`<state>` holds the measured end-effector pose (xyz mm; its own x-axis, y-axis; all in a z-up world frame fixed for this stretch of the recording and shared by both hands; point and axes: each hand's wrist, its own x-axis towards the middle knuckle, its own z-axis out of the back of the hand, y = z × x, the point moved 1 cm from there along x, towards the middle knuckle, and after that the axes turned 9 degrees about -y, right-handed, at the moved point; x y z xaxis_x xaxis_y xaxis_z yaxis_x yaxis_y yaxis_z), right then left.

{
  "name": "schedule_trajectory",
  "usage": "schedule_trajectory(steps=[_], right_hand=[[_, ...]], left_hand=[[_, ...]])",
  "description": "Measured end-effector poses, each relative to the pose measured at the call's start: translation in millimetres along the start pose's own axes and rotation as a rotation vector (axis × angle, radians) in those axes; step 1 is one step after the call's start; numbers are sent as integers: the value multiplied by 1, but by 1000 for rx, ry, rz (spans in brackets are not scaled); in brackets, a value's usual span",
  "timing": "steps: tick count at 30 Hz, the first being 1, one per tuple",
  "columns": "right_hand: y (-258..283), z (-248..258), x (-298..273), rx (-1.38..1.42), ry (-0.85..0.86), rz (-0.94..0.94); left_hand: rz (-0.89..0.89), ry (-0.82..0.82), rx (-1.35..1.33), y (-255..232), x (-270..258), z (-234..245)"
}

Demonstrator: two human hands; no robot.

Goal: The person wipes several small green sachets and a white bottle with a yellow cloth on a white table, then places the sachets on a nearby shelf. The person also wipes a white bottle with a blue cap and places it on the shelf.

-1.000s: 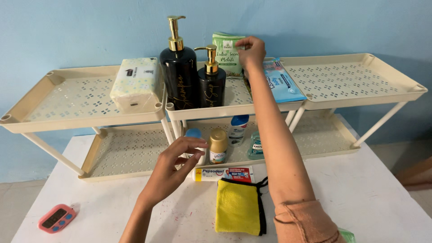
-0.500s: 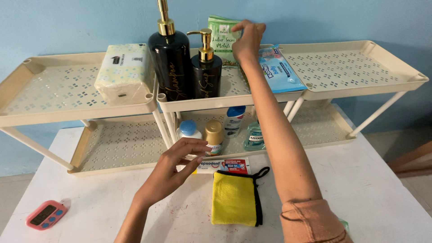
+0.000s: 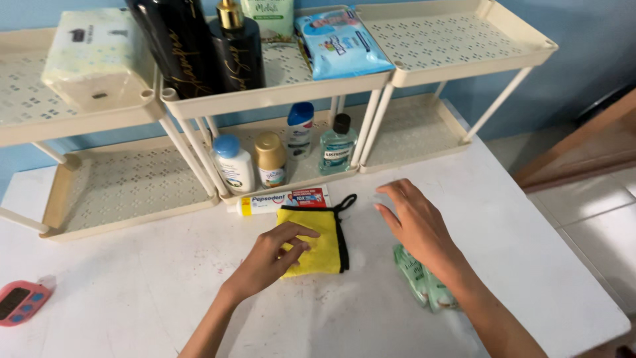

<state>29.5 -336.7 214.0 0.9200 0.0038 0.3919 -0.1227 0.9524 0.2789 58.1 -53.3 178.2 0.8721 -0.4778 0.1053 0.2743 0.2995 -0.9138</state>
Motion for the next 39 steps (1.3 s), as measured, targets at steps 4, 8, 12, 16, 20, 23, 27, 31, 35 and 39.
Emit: schedule_trajectory(steps=[4, 8, 12, 16, 20, 23, 27, 31, 35, 39], right_hand=[[-85, -37, -55, -247, 268, -150], [-136, -52, -86, -235, 496, -248], [-143, -37, -82, -201, 495, -291], [-118, 4, -63, 53, 487, -280], [-65, 32, -44, -16, 567, -135], [-22, 33, -23, 121, 550, 47], [23, 6, 4, 291, 366, 186], [54, -47, 13, 628, 20, 277], [70, -106, -19, 676, -17, 341], [74, -151, -51, 451, 36, 520]], left_hand=[[49, 102, -33, 17, 4, -47], [18, 124, -82, 26, 9, -77], [-92, 124, -78, 23, 9, -98], [-24, 161, -5, 13, 4, -107], [-390, 141, -128, 5, 0, -117], [-355, 199, -204, 16, -3, -128], [157, 62, -177, 52, -1, -122], [47, -240, -493, 91, -18, -77], [206, -508, -405, 125, -56, -15], [172, -614, -862, 143, -79, 7]])
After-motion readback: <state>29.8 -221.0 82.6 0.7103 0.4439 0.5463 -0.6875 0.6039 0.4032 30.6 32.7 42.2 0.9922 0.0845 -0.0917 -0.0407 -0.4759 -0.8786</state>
